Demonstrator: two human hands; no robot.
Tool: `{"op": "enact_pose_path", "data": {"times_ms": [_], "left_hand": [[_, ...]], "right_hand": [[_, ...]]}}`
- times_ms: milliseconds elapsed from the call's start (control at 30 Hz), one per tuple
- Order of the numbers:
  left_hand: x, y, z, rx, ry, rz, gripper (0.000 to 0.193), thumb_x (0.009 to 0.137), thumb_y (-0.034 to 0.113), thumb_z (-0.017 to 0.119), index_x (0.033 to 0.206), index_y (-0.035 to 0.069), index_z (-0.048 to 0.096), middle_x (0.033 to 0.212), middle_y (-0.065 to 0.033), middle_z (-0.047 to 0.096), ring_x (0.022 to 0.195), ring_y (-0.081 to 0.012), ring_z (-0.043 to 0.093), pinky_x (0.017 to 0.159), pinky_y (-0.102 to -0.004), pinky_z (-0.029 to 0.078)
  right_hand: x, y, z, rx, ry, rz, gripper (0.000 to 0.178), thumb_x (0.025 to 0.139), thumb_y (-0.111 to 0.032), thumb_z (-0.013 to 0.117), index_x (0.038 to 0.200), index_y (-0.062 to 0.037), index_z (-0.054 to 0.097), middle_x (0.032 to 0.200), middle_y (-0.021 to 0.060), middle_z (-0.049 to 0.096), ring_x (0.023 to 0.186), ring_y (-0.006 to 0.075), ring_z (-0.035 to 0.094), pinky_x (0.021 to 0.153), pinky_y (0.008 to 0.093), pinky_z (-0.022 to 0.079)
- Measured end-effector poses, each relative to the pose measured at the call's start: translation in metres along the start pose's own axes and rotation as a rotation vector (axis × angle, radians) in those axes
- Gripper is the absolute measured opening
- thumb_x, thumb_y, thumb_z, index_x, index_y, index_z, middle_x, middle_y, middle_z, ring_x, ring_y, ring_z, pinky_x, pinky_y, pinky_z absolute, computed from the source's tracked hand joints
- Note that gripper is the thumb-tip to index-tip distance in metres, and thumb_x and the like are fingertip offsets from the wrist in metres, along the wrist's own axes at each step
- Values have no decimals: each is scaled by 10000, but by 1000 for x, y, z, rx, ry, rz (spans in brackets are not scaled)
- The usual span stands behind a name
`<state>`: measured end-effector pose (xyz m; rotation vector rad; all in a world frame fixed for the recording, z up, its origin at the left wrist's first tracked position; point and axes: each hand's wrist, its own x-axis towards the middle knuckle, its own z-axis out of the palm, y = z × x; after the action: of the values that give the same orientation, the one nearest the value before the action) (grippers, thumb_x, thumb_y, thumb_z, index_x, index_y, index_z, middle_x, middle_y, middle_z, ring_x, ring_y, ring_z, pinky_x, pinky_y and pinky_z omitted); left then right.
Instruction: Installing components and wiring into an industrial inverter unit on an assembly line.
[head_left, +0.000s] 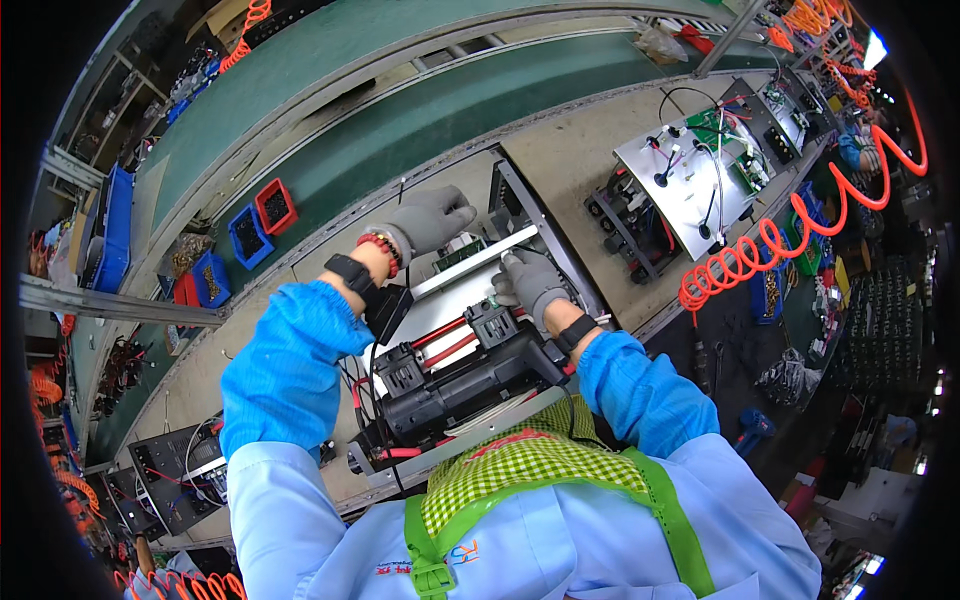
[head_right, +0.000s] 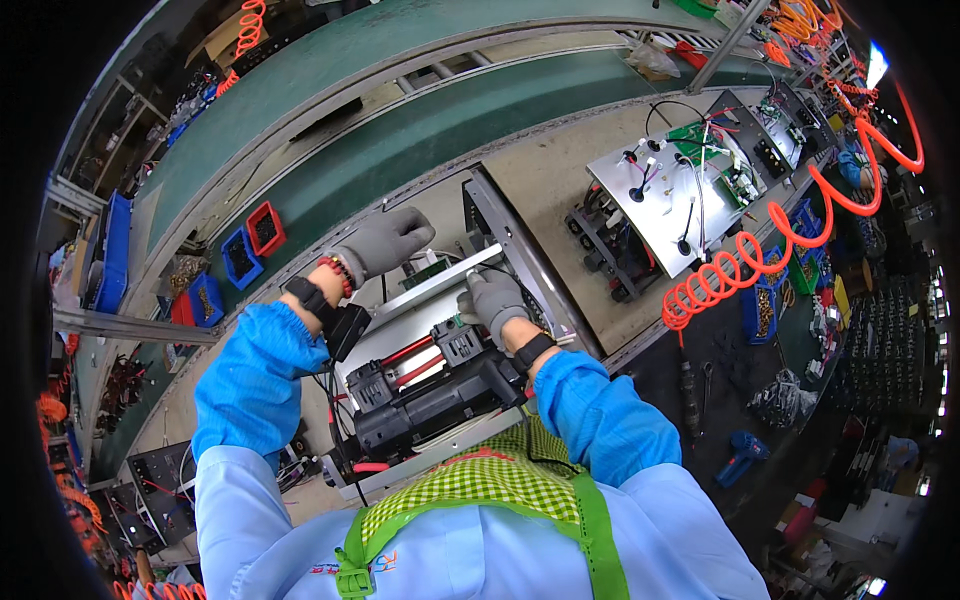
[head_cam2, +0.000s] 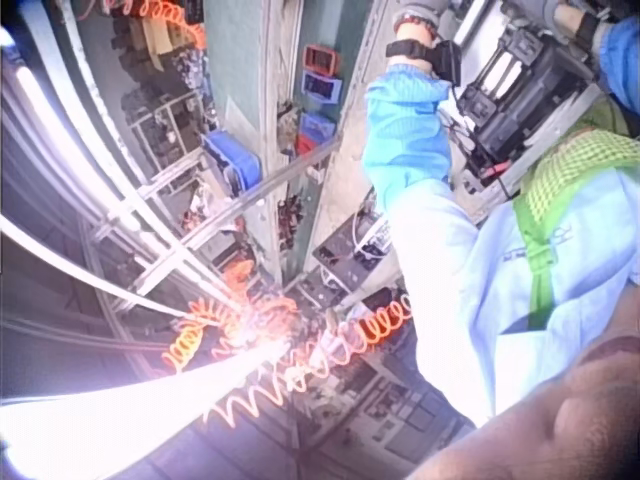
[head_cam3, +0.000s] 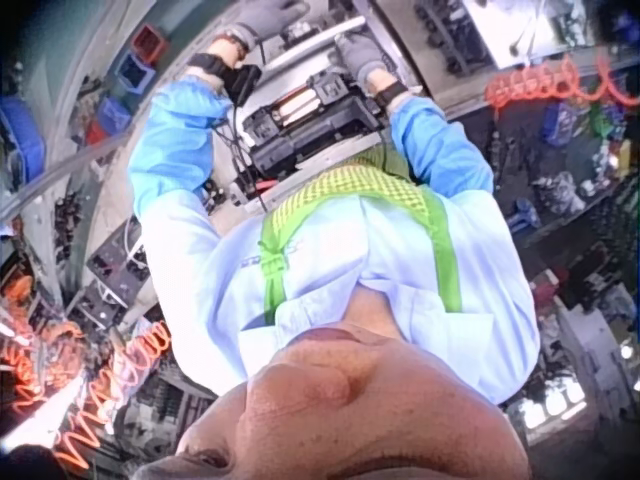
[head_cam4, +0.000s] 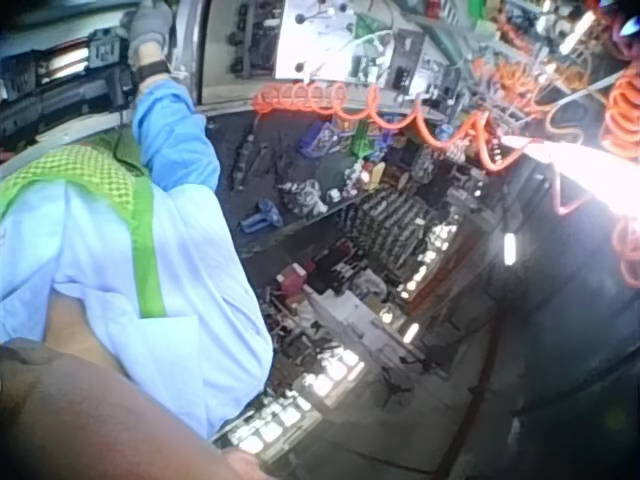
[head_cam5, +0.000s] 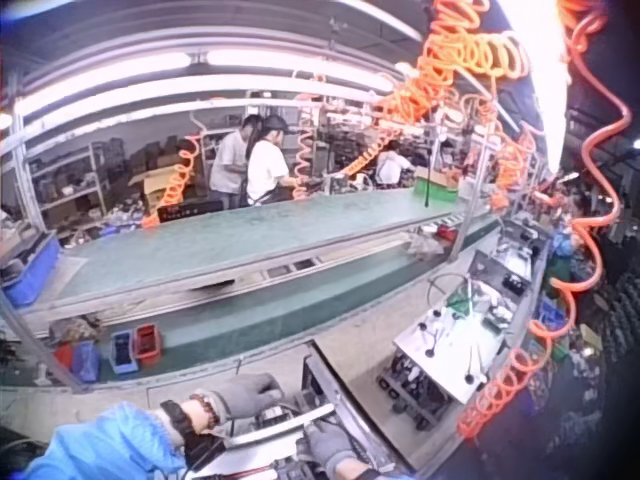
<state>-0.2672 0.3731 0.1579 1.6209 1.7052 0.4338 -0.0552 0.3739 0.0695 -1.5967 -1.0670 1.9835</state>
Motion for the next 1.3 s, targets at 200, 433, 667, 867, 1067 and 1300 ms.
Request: {"op": "enact_pose_path", "data": {"times_ms": [200, 433, 667, 867, 1067, 1300], "left_hand": [[49, -6, 40, 244, -84, 72, 358, 910, 307, 510, 1197, 134, 638, 1086, -139, 688, 1008, -316, 646, 907, -398, 486], [72, -21, 63, 214, -293, 87, 337, 892, 266, 531, 1146, 105, 680, 1150, -133, 674, 1072, -311, 622, 947, -388, 467], [77, -17, 63, 24, -248, 8, 337, 890, 309, 554, 1116, 84, 665, 1090, -153, 681, 1013, -298, 642, 901, -390, 483], [69, -22, 52, -6, -177, -105, 401, 885, 309, 597, 1226, 98, 585, 1069, -186, 670, 917, -294, 655, 834, -365, 505], [77, -21, 62, 108, -147, 116, 313, 812, 240, 626, 1079, 83, 676, 1013, -133, 700, 930, -288, 657, 836, -381, 501], [74, 6, 56, 154, -125, -91, 404, 738, 370, 731, 1002, 67, 695, 965, -154, 700, 894, -283, 666, 807, -383, 506]], "right_hand": [[29, 5, 1, -45, 41, -140, 210, 950, -147, 516, 1037, 17, 614, 775, 105, 661, 620, 184, 650, 561, 296, 549], [13, 4, -17, -370, 14, -230, 263, 927, -222, 525, 1003, 6, 632, 782, 112, 675, 691, 186, 651, 678, 340, 505], [5, 9, -16, -650, 43, -457, 317, 945, -313, 506, 979, -27, 638, 816, 176, 661, 776, 333, 636, 729, 426, 482], [17, -5, -13, -641, -31, -328, 319, 949, -278, 513, 1061, -3, 630, 914, 172, 667, 816, 278, 630, 757, 371, 483], [-14, -29, -60, -847, -280, -545, 445, 939, -341, 517, 1240, -19, 580, 1226, 228, 604, 1153, 360, 569, 991, 382, 440], [-93, -79, -98, -1043, -383, -549, 347, 901, -202, 592, 1221, -67, 612, 1090, 158, 655, 963, 250, 652, 831, 367, 521]]}}
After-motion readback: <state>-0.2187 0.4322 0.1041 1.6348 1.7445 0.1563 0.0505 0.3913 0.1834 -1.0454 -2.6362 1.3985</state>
